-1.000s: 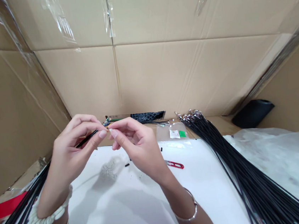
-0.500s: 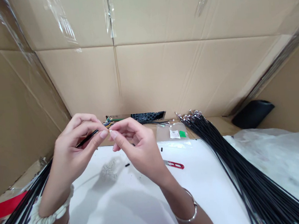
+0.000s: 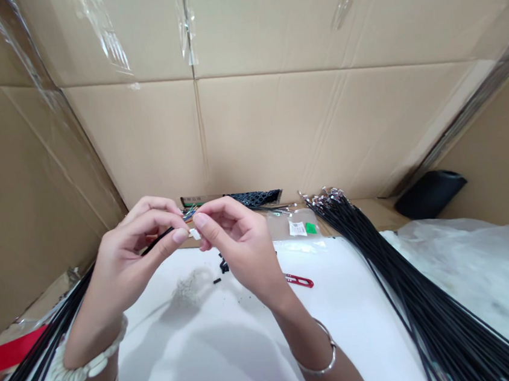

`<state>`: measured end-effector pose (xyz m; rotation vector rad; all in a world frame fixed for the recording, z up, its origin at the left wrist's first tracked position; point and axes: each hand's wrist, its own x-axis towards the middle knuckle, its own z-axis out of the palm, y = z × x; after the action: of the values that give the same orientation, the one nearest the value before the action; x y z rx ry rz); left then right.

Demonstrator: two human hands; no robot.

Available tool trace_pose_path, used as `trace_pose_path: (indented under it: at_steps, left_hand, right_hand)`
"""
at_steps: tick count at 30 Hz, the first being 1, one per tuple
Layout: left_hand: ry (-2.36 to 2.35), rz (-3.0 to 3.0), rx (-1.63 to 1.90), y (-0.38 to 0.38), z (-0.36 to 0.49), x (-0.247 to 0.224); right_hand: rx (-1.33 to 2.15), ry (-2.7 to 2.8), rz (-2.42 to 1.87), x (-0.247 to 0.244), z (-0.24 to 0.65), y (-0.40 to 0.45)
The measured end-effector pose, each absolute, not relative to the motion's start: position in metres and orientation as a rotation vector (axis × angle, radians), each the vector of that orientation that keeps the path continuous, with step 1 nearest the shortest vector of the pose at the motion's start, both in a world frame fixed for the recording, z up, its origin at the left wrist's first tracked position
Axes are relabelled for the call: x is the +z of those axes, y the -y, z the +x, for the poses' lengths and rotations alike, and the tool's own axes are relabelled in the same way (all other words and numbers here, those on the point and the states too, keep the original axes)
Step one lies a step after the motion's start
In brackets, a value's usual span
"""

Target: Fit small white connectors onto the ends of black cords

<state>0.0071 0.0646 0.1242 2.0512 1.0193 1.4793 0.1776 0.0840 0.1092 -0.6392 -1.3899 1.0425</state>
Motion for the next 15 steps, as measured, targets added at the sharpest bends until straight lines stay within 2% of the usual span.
trace_pose_path:
  at_steps: [15]
  left_hand:
    - [-0.979, 1.924, 1.860, -0.073, 0.017, 0.113]
  right_hand:
    - [1.093, 1.342, -0.569, 0.104, 0.173, -0.087]
